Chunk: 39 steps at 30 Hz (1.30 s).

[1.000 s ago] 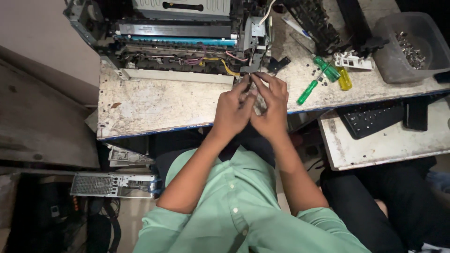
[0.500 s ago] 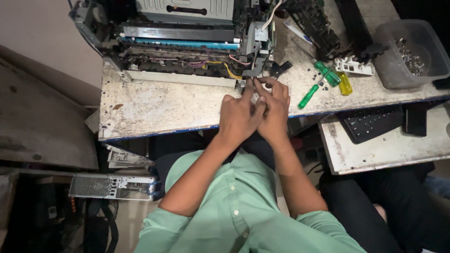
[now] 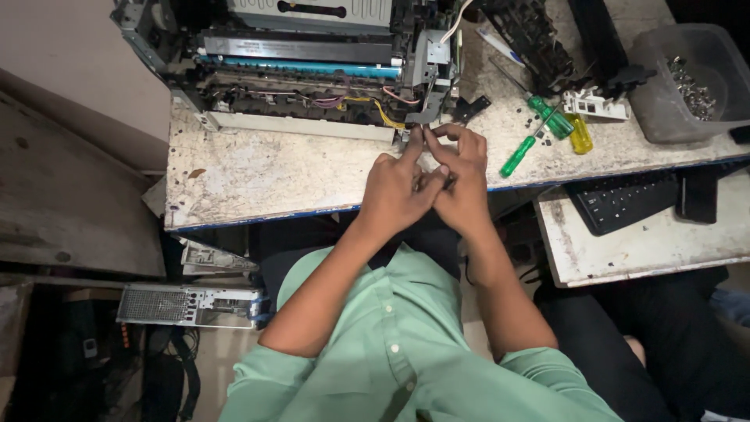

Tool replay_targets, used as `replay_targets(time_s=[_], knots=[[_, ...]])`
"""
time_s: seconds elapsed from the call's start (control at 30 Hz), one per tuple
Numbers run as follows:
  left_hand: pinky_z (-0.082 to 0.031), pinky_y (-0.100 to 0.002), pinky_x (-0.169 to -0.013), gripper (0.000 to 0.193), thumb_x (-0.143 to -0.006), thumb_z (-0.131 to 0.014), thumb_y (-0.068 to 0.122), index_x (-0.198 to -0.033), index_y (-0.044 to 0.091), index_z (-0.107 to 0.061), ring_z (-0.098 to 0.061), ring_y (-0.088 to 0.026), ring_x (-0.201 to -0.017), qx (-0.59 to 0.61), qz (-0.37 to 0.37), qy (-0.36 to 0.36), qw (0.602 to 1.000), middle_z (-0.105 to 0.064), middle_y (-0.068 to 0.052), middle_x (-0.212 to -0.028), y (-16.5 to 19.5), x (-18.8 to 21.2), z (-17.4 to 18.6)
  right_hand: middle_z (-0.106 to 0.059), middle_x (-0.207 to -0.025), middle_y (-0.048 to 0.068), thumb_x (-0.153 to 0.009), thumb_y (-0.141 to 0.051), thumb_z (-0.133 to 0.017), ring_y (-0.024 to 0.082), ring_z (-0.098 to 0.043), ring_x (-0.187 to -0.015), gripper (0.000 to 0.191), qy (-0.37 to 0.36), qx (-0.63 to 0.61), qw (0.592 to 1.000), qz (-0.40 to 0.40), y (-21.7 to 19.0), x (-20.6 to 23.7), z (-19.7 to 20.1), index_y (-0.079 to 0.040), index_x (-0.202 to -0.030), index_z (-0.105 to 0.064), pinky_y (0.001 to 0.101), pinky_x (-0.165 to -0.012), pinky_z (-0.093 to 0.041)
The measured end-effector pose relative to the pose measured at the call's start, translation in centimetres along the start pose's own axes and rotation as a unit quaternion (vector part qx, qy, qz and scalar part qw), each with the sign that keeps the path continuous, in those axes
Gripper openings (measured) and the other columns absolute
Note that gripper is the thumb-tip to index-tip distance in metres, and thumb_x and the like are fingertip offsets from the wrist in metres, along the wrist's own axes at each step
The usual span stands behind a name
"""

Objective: The person disassembles a printer on a workbench, removes internal components, and uses a screwdriver to loosen and remove screws. They handle wires and small parts, then reassemble the printer by inserting a toner cartridge and securing components.

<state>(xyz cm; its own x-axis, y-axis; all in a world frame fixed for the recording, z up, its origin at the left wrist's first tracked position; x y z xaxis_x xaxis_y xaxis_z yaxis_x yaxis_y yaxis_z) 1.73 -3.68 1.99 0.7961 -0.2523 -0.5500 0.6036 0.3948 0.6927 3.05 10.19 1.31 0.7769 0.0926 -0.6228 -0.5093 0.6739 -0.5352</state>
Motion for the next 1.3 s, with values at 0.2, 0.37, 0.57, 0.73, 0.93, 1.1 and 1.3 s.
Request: replay_targets(time_s=[0.2,0.37,0.57,0.73,0.93,1.1,1.3], knots=[[-0.050,-0.035,-0.058,0.067,-0.085,-0.077,0.021,-0.138,-0.012,-0.053,-0.067,-0.026,-0.053,-0.012,-0.040,0.014,0.999,-0.064,-0.008,-0.059,0.2,0.2,0.1,-0.058,-0.137,0.014,-0.074,-0.008,-0.072,0.039,-0.045,-0.128,0.062,-0.007,-0.004,1.000,0.011,-0.7,0.0,0.1,-0.009,-0.135,-0.070,0.0442,-0.112,-0.040],[-0.046,-0.031,-0.052,0.066,-0.087,-0.078,0.021,-0.142,-0.007,-0.055,-0.053,-0.022,-0.044,0.089,0.028,-0.033,0.995,-0.050,-0.011,-0.056,-0.7,0.1,0.2,-0.058,-0.138,0.014,-0.074,-0.006,-0.073,0.035,-0.047,-0.129,0.062,-0.010,-0.052,0.999,0.013,-0.1,-0.1,0.5,-0.008,-0.136,-0.070,0.0450,-0.115,-0.036],[-0.044,-0.026,-0.055,0.038,-0.102,-0.071,0.017,-0.136,0.000,-0.066,-0.046,-0.005,-0.059,0.150,0.073,0.046,0.985,-0.055,-0.001,-0.066,-1.1,0.7,0.0,-0.063,-0.127,0.012,-0.084,-0.002,-0.077,0.030,-0.055,-0.122,0.039,0.042,-0.088,0.995,-0.023,-0.1,0.2,0.4,-0.005,-0.123,-0.074,0.0399,-0.109,-0.044],[-0.030,-0.025,-0.049,0.017,-0.097,-0.070,0.014,-0.108,0.000,-0.069,-0.036,-0.002,-0.054,0.180,0.136,0.058,0.972,-0.044,0.001,-0.055,-1.1,1.0,-0.1,-0.065,-0.123,0.011,-0.090,-0.005,-0.077,0.028,-0.062,-0.120,0.031,0.086,-0.146,0.984,-0.054,-0.2,-0.1,-0.4,-0.002,-0.118,-0.062,0.0372,-0.105,-0.049],[-0.038,-0.030,-0.058,0.011,-0.094,-0.071,0.012,-0.100,0.005,-0.064,-0.045,-0.010,-0.058,0.096,0.011,0.130,0.987,-0.052,-0.001,-0.066,0.7,0.2,2.9,-0.066,-0.118,0.011,-0.089,-0.008,-0.076,0.026,-0.064,-0.109,0.036,0.069,-0.112,0.987,-0.097,-1.0,-0.8,-0.5,-0.003,-0.123,-0.067,0.0355,-0.098,-0.051],[-0.043,-0.045,-0.085,0.019,-0.092,-0.074,0.015,-0.107,0.007,-0.065,-0.057,-0.027,-0.087,-0.166,-0.173,0.188,0.952,-0.060,-0.007,-0.090,1.1,-2.3,7.7,-0.066,-0.114,0.013,-0.088,-0.009,-0.080,0.030,-0.062,-0.108,0.032,0.084,0.003,0.996,-0.023,-3.0,-0.4,-0.2,-0.004,-0.120,-0.075,0.0376,-0.092,-0.050],[-0.042,-0.050,-0.100,0.034,-0.093,-0.075,0.027,-0.119,0.008,-0.064,-0.052,-0.033,-0.121,-0.266,-0.229,0.184,0.918,-0.057,-0.012,-0.123,1.2,-5.8,10.2,-0.066,-0.106,0.010,-0.086,-0.009,-0.085,0.024,-0.068,-0.095,0.021,0.106,-0.072,0.990,-0.065,-2.7,-1.1,-0.4,-0.002,-0.099,-0.070,0.0326,-0.083,-0.055]])
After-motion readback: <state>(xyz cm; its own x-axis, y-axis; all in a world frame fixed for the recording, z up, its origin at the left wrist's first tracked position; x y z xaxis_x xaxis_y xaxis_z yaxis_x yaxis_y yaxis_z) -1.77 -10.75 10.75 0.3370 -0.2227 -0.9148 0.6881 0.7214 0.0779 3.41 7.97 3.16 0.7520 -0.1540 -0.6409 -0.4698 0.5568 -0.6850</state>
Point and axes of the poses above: each hand's wrist, its own x-axis away from the middle knuckle, its own z-axis out of the back of the hand, y = z × x, the point moved 3 cm from there along -x, towards the middle knuckle
